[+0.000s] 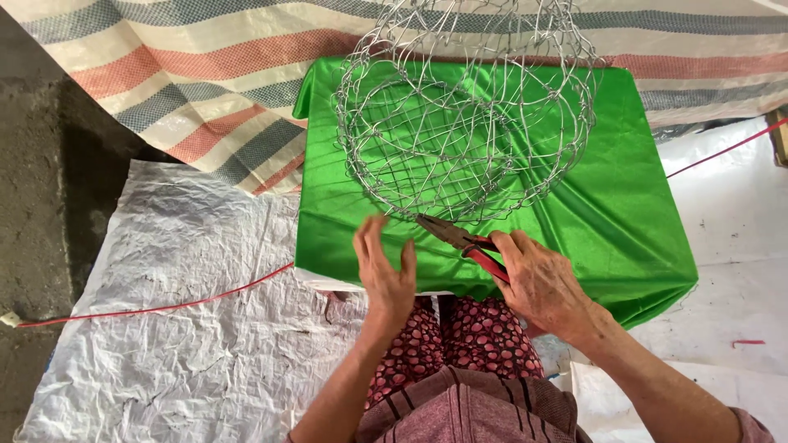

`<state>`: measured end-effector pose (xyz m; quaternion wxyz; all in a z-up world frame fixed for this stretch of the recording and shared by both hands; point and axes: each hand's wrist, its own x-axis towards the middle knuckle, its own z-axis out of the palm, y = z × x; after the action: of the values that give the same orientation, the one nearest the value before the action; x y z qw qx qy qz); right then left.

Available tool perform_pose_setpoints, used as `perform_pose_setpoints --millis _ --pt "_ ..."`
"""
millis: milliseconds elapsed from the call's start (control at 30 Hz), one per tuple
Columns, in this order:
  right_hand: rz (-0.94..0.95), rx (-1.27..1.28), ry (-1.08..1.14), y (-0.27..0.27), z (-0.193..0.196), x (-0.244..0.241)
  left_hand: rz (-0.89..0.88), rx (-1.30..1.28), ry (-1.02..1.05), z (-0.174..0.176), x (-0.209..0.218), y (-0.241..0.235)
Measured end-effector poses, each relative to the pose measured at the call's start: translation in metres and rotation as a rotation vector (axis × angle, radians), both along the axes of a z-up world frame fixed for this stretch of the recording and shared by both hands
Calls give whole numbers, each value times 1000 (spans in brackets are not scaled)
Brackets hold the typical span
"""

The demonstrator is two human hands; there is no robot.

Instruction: Using pliers to cut and shape a wire mesh structure

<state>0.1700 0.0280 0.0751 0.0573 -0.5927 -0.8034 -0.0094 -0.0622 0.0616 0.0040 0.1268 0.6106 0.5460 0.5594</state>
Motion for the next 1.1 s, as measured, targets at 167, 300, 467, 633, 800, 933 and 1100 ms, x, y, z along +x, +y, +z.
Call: perform_pose_setpoints --millis 167,300,467,633,800,933,1100 --pt "-3 -113 16 3 19 -2 -111 -19 115 -1 -20 27" --pt "-9 -196 -43 9 22 3 -189 -47 61 -18 -11 36" --pt "-25 -366 -20 15 55 -1 -167 21 114 -11 -11 32" --pt "-67 -366 -30 8 55 -12 -163 41 152 -9 -14 32" --pt "-125 -232 42 -14 39 -21 -122 51 149 -23 -12 41" --pt "-115 -314 300 -22 39 -15 -130 33 133 -27 -15 47" --pt "-155 -228 412 -30 42 -21 -97 85 180 -26 -14 46"
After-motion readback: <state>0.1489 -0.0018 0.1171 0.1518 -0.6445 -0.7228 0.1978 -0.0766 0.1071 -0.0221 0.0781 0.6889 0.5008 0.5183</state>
